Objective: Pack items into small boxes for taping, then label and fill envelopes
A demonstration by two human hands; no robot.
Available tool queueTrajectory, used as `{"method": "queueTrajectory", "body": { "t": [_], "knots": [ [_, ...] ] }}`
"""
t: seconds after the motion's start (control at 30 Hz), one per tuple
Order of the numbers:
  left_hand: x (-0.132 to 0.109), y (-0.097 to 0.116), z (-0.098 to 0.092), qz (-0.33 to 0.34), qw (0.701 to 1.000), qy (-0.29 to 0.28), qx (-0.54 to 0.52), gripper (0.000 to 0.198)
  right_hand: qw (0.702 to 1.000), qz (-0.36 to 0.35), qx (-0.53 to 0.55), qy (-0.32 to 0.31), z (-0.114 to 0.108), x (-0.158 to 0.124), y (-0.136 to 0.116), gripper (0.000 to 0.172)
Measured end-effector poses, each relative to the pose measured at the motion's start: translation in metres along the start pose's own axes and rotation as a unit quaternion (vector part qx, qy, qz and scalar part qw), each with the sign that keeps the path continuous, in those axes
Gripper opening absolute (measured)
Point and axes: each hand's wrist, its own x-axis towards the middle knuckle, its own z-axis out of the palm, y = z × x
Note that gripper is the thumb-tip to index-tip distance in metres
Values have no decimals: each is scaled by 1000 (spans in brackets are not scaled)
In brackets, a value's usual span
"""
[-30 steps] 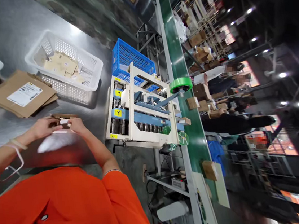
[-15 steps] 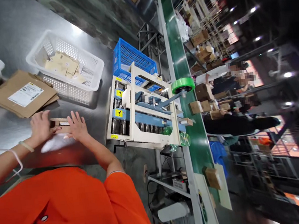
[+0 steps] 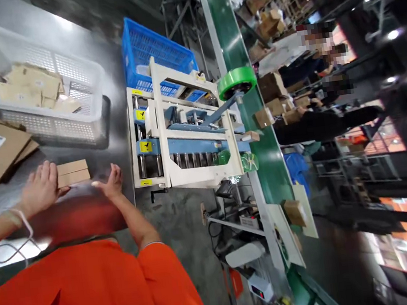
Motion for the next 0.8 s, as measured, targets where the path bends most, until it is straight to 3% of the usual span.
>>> {"method": "queueTrajectory", "body": {
  "t": [0.1,0.27,0.43,0.53,0.63,0.7,0.73,0.8],
  "knots": [
    [64,28,-10,16,999,-20,30,94,996,73,-29,38,5,-1,32,98],
    [168,80,-19,41,999,-12,29,89,992,87,-89,-3,18,-10,48,74],
    [259,123,-19,87,994,-1,-65,93,994,59,-94,-9,28,-14,54,74],
    [304,163,-9,130,983,-5,-132,93,994,54,-96,-4,38,-13,60,75],
    [328,216,9,154,972,-14,-175,98,993,44,-106,2,44,-14,68,73],
    [329,242,19,150,969,-18,-197,125,994,35,-108,2,43,-16,72,70],
    [326,247,23,153,964,-17,-214,136,994,32,-106,2,40,-18,74,67],
    [308,233,21,177,947,7,-267,129,995,31,-98,9,31,-20,77,62]
  ]
}}
